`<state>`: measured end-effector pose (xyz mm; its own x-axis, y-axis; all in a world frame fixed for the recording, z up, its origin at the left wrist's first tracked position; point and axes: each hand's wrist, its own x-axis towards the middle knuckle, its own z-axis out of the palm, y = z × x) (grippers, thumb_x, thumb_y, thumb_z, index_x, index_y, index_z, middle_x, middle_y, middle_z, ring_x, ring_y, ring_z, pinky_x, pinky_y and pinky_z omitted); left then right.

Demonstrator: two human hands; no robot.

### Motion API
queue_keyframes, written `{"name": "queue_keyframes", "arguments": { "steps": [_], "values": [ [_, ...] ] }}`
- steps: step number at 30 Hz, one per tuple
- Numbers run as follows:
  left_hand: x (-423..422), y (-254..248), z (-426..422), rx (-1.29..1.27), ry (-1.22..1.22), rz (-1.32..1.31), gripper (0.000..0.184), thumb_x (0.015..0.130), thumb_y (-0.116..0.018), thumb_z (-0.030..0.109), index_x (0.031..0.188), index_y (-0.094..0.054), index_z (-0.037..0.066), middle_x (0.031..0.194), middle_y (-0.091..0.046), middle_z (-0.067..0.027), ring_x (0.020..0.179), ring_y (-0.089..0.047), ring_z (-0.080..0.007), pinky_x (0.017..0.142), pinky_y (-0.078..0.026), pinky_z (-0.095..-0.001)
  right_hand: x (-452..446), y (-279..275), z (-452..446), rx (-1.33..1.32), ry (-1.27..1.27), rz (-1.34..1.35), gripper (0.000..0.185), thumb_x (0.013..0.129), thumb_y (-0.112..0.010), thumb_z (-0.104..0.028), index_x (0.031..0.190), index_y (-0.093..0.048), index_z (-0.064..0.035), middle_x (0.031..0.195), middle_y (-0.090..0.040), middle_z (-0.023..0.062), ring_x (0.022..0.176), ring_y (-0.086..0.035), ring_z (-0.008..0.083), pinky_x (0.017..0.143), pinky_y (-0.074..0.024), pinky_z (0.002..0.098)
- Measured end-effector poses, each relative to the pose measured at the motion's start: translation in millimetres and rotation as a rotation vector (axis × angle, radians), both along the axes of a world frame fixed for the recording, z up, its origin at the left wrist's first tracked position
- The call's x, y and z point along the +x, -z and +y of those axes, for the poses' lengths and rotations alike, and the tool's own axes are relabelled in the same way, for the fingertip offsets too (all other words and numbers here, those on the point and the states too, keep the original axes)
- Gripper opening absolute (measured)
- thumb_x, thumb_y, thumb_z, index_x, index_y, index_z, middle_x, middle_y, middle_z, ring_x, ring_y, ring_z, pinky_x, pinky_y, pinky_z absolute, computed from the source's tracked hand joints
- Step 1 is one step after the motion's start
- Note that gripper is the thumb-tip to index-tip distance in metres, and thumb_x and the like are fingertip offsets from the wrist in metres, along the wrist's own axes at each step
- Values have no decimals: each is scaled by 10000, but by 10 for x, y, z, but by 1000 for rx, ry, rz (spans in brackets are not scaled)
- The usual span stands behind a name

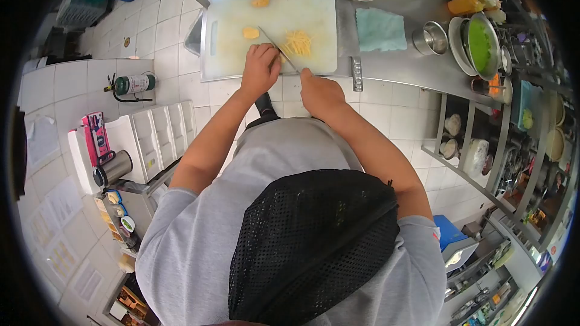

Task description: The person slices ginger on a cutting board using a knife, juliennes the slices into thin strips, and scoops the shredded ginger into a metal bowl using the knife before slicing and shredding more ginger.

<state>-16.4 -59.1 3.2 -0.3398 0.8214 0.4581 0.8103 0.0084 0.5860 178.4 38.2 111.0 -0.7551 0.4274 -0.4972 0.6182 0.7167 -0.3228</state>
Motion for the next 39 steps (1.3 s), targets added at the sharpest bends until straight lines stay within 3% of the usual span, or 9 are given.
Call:
{"name": "queue_keyframes", "arguments": {
  "steps": [2,8,12,17,23,29,34,39],
  "values": [
    [-23,23,21,-2,-3,-7,207,884,-735,14,1090,-717,17,1147,-699,-140,1032,-603,-396,948,-507,-498,1,-143,6,-33,13,-74,242,1022,-539,-102,1210,-549,50,968,-779,272,926,-777,452,839,-589,593],
    [-16,-3,18,27,2,-9,199,887,-736,12,1085,-716,19,1146,-699,-142,1033,-602,-396,938,-512,-498,49,185,-31,-50,57,-5,216,1018,-530,-96,1181,-559,43,952,-777,265,904,-777,452,826,-586,597],
    [-41,-20,19,19,15,-15,188,875,-722,15,1062,-705,38,1146,-692,-121,1033,-588,-386,927,-508,-498,29,-141,8,-64,21,-26,257,1018,-555,-99,1222,-544,57,955,-778,261,904,-782,442,806,-590,594],
    [-12,0,28,64,9,-36,195,868,-721,4,1060,-705,33,1140,-692,-130,1030,-591,-395,928,-511,-501,99,219,-81,3,29,-34,259,1029,-564,-114,1227,-549,52,979,-784,259,921,-785,440,824,-598,583],
    [-59,-24,6,4,27,-74,214,853,-736,-6,1062,-710,31,1136,-690,-136,1029,-590,-396,924,-516,-497,28,-74,6,-37,21,-47,341,1022,-547,-116,1305,-540,73,984,-771,286,940,-762,474,850,-578,604],
    [-27,-21,7,30,7,-48,214,847,-738,-4,1055,-706,31,1121,-683,-137,1014,-583,-395,921,-514,-493,90,289,-65,-21,58,11,304,1031,-545,-126,1270,-544,63,983,-769,286,940,-760,475,852,-577,601],
    [-60,-25,21,14,19,-50,203,852,-736,5,1051,-704,31,1113,-678,-135,1013,-580,-395,918,-513,-494,83,-93,-61,-31,11,-16,234,1021,-605,-112,1190,-553,42,941,-781,262,911,-783,444,810,-590,590],
    [-25,-19,4,32,14,-60,196,857,-731,10,1050,-703,31,1116,-678,-138,1020,-581,-397,928,-511,-497,70,198,-77,-11,31,-9,232,1031,-591,-122,1192,-549,40,947,-784,264,918,-786,442,822,-597,587]
  ]
}}
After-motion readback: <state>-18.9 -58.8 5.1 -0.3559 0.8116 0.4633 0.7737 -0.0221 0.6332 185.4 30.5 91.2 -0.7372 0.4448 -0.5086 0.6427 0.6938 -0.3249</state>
